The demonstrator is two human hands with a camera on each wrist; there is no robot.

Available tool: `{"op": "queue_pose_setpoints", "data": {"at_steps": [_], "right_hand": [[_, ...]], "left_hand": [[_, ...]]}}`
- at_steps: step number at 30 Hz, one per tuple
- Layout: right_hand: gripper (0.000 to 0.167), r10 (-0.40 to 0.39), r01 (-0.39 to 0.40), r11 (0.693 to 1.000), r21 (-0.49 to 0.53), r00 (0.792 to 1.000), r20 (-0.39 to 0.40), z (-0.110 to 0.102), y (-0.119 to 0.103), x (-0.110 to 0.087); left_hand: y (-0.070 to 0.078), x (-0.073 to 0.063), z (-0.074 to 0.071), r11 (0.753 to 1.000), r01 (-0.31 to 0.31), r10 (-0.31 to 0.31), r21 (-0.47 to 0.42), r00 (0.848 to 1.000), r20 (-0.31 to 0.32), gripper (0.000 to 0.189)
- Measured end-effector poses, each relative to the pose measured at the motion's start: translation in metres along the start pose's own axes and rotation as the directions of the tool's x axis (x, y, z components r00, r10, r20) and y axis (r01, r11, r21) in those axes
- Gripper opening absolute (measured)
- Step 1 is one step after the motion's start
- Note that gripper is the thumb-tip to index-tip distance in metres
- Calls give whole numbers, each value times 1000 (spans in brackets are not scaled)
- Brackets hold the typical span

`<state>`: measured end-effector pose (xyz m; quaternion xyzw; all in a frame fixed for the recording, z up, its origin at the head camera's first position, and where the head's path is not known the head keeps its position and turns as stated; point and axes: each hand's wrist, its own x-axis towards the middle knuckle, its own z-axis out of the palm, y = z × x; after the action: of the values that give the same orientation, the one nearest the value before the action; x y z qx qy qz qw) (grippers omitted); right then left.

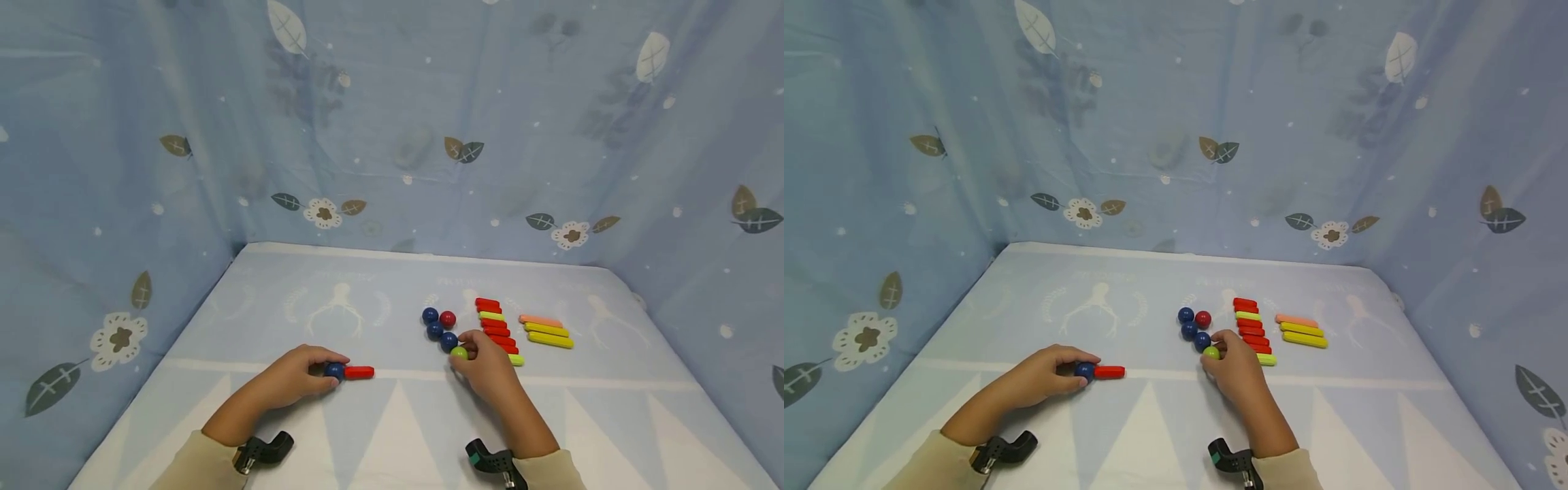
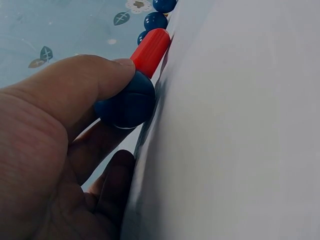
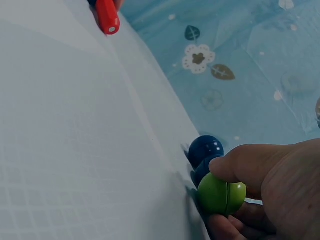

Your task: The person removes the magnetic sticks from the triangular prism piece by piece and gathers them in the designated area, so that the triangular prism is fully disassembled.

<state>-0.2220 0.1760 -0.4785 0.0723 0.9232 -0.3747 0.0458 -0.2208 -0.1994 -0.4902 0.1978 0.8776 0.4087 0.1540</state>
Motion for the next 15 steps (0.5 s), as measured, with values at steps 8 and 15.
{"op": "queue_pose_setpoints", "data": {"at_steps": [8,15], "right_hand": [[44,-11,11,1000,-6,1000,-5,0,3,-1],[46,-7,7,1000,-2,1000,-5,0,2,-1]], "left_hand": [[2,0,3,1000,10,-10,-9,1000,-10,39],[2,0,2,1000,8,-8,-1,1000,-14,39]]}}
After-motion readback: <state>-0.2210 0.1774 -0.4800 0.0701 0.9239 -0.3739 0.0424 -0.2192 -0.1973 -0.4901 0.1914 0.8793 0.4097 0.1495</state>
